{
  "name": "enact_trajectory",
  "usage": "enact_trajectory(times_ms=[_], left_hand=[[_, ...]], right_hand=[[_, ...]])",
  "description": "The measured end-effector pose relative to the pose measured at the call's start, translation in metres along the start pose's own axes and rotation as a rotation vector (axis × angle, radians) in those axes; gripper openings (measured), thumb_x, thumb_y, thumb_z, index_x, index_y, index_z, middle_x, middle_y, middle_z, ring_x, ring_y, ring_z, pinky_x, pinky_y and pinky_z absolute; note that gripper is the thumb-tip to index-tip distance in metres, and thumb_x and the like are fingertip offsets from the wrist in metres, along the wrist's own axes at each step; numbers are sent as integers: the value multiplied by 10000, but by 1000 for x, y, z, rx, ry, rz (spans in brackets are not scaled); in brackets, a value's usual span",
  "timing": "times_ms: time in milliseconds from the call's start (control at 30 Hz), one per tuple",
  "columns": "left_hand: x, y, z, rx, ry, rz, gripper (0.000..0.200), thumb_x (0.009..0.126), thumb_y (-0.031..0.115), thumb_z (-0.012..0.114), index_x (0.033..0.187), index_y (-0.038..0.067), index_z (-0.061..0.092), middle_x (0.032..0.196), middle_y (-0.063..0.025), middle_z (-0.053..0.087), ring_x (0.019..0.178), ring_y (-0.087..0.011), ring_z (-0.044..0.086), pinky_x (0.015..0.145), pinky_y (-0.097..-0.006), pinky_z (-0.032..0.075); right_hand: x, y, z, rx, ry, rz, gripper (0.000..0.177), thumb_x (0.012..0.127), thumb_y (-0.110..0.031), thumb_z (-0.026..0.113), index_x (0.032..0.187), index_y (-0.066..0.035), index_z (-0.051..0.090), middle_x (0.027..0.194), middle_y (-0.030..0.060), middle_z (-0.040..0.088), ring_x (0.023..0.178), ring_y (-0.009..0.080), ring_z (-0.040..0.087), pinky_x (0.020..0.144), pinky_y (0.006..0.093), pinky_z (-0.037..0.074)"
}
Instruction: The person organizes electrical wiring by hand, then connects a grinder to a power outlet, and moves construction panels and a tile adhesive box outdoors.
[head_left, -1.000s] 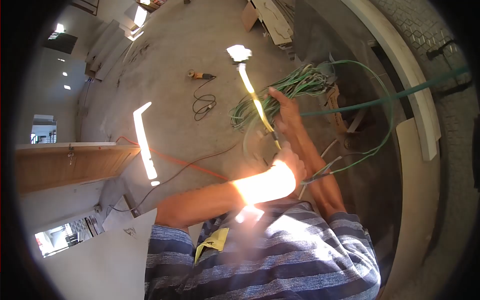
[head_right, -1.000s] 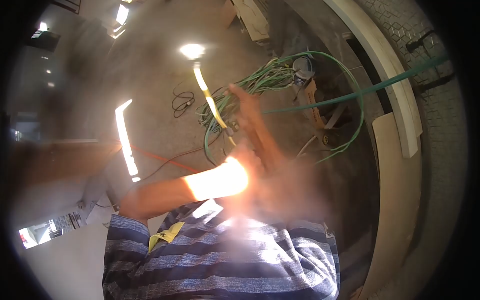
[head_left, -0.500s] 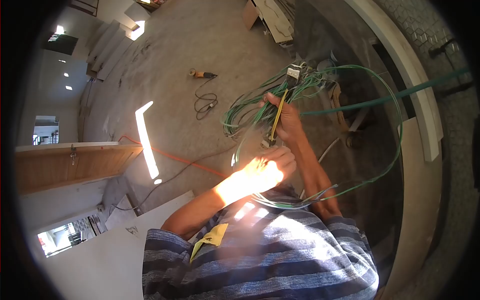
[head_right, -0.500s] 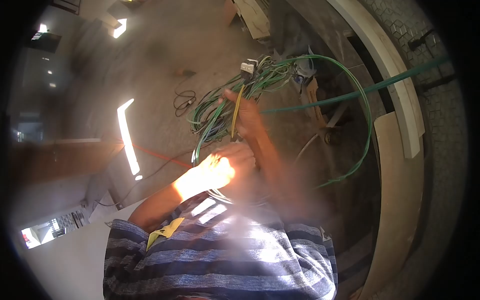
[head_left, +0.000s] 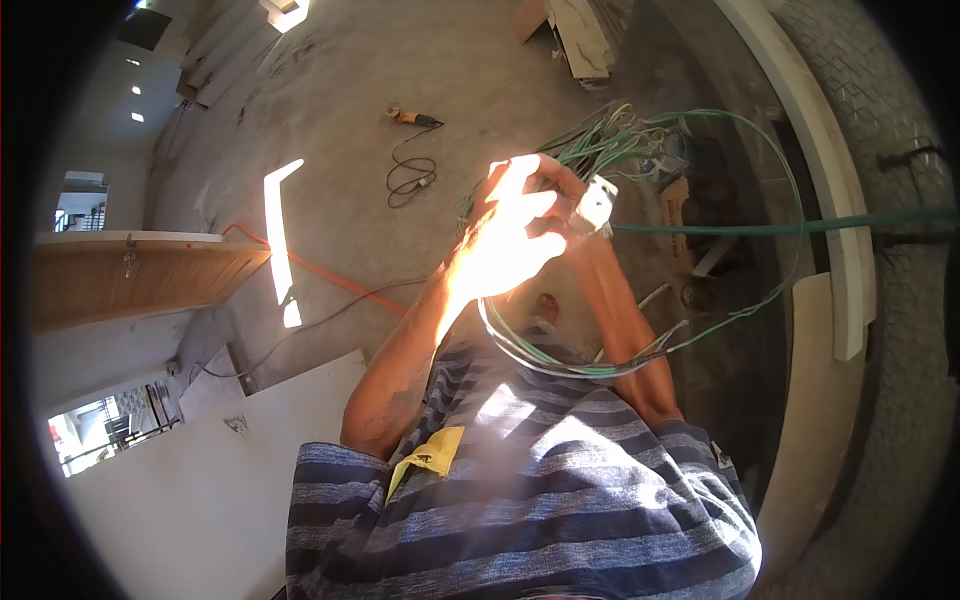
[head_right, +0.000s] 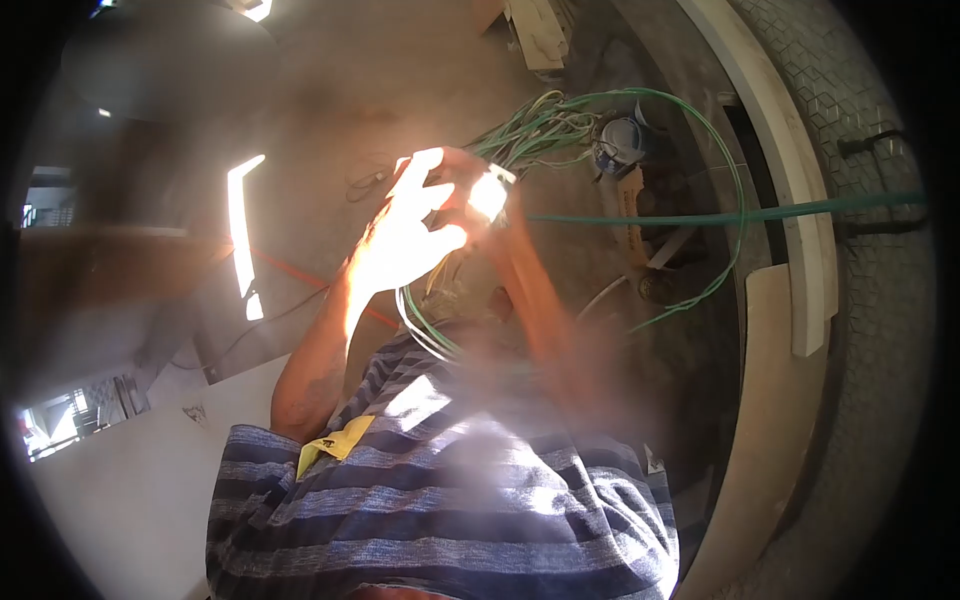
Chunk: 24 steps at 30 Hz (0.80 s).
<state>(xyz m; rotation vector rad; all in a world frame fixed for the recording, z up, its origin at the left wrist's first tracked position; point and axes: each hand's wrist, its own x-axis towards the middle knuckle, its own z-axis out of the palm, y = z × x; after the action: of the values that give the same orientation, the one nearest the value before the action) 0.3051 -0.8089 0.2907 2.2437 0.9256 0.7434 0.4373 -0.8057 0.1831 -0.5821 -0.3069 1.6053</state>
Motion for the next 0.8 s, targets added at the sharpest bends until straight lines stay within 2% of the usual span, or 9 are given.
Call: enact_trajectory(times_ms=[33, 67, 100, 333, 367, 433, 533, 733, 800], left_hand=[[-9, -5, 2, 87, -77, 31, 166, 653, 137, 656, 795, 52, 640, 1197, -101, 483, 1090, -291, 419, 887, -426, 386], [-19, -14, 7, 175, -146, 60, 174, 641, 139, 660, 791, 52, 639, 1230, -105, 461, 1115, -302, 397, 902, -445, 373], [-25, -17, 7, 265, -212, 88, 182, 629, 141, 664, 786, 52, 638, 1262, -109, 439, 1140, -314, 376, 916, -463, 359], [-46, -31, -32, 176, -4, -87, 230, 662, 194, 709, 849, 65, 675, 1327, -214, 368, 1233, -392, 299, 993, -528, 282], [-51, -48, -31, 183, 18, -1, 207, 714, 213, 699, 871, 78, 697, 1369, -243, 330, 1254, -383, 303, 1012, -527, 275], [-50, -51, -33, -104, 39, -222, 150, 758, 133, 653, 866, 37, 693, 1406, -203, 295, 1285, -336, 286, 1040, -466, 280], [-46, -66, -35, 12, 77, -167, 186, 824, 71, 564, 968, 27, 673, 1387, -204, 337, 1262, -304, 343, 1027, -396, 321], [-39, -89, -63, -496, 550, -119, 301, 972, 243, 436, 1125, 39, 595, 1267, -154, 474, 1229, -257, 388, 976, -378, 356], [-44, -123, -63, -830, 510, -316, 466, 1000, 386, 321, 1111, 15, 581, 1106, -146, 556, 1031, -243, 533, 841, -347, 431]], right_hand=[[5, -8, 8, 68, -23, 45, 232, 877, -209, 535, 964, -1, 587, 916, 99, 614, 818, 179, 601, 712, 309, 503], [9, -14, 19, 15, 215, 82, 183, 815, -158, 670, 916, -35, 579, 884, 76, 608, 805, 158, 591, 699, 293, 495], [24, -19, 14, -171, 118, -80, 139, 835, -160, 659, 842, -55, 569, 793, 60, 594, 760, 154, 582, 673, 303, 492], [43, -25, 40, 193, 239, -152, 107, 791, -56, 679, 794, -31, 575, 735, 70, 588, 678, 194, 597, 621, 326, 515], [47, -23, 43, 180, 207, -154, 113, 792, -57, 678, 812, -38, 568, 739, 72, 579, 686, 195, 592, 624, 323, 512], [52, -20, 54, 177, 227, -174, 118, 797, -66, 677, 828, -42, 565, 758, 68, 580, 697, 187, 587, 634, 308, 504], [55, -29, 68, 124, 197, -201, 133, 809, -86, 677, 833, -54, 550, 771, 61, 564, 730, 193, 581, 663, 314, 495], [94, -41, 121, -120, 53, -355, 142, 816, -73, 651, 861, -32, 522, 799, 72, 550, 752, 209, 571, 682, 312, 473], [99, -49, 149, -146, 18, -331, 124, 832, -79, 623, 872, -14, 525, 800, 77, 550, 759, 207, 568, 692, 306, 466]])
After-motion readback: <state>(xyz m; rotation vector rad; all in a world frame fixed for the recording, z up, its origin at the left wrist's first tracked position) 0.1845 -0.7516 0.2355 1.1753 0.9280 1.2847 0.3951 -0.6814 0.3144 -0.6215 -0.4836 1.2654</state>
